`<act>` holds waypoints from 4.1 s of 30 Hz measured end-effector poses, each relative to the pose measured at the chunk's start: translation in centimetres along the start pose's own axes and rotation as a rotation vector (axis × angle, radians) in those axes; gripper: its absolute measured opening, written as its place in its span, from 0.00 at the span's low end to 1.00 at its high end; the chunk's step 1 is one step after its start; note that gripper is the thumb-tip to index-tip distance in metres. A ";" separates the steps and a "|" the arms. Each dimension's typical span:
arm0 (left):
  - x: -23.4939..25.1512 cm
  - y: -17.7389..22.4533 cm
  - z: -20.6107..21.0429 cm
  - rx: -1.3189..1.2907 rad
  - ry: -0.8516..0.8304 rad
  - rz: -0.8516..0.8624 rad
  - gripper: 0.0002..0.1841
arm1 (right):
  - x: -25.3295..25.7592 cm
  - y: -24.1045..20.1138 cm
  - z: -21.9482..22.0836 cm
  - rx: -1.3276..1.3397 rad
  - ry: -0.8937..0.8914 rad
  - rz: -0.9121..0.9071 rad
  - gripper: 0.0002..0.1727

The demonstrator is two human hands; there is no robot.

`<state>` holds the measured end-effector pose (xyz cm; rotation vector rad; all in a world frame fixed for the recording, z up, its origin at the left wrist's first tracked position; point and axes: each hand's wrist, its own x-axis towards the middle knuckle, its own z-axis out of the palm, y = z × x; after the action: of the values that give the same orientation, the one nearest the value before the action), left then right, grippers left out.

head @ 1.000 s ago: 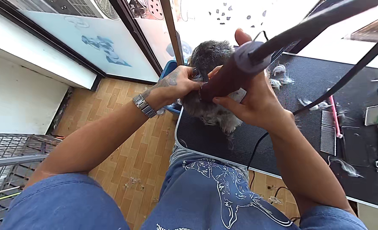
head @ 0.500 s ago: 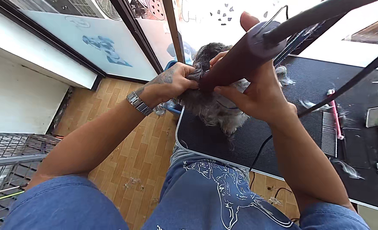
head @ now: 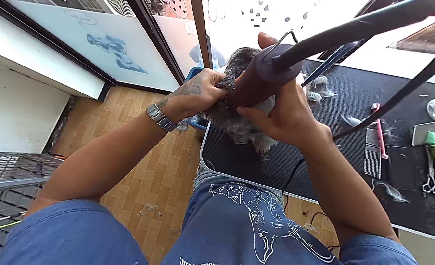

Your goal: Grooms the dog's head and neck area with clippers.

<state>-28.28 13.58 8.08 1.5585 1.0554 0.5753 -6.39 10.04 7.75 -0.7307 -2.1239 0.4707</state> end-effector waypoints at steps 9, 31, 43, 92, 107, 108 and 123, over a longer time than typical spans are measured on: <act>0.2 0.1 -0.1 0.025 -0.070 -0.013 0.07 | -0.2 -0.1 -2.1 0.197 0.040 -0.009 0.49; -0.4 0.8 0.5 -0.020 -0.079 -0.049 0.06 | -1.0 0.0 -2.7 0.214 0.070 -0.039 0.54; -1.2 0.1 1.3 -0.084 -0.018 -0.075 0.08 | -2.0 -0.4 -2.7 0.195 0.005 0.066 0.49; 1.6 0.4 -0.2 0.002 -0.101 0.043 0.13 | 1.2 0.4 -3.2 0.057 0.023 0.022 0.44; 1.3 0.5 -0.2 -0.008 -0.105 0.054 0.12 | 1.1 0.1 -3.2 0.044 0.005 0.033 0.46; 1.2 0.4 -0.1 -0.001 -0.091 0.072 0.12 | 0.9 0.0 -2.9 0.016 -0.004 0.049 0.48; 0.7 0.1 0.2 -0.003 -0.065 0.063 0.11 | 0.8 0.0 -3.7 0.113 0.016 0.008 0.41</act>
<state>-27.74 14.08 8.01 1.6013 0.9593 0.5653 -3.80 10.89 10.43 -0.6758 -2.0620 0.5825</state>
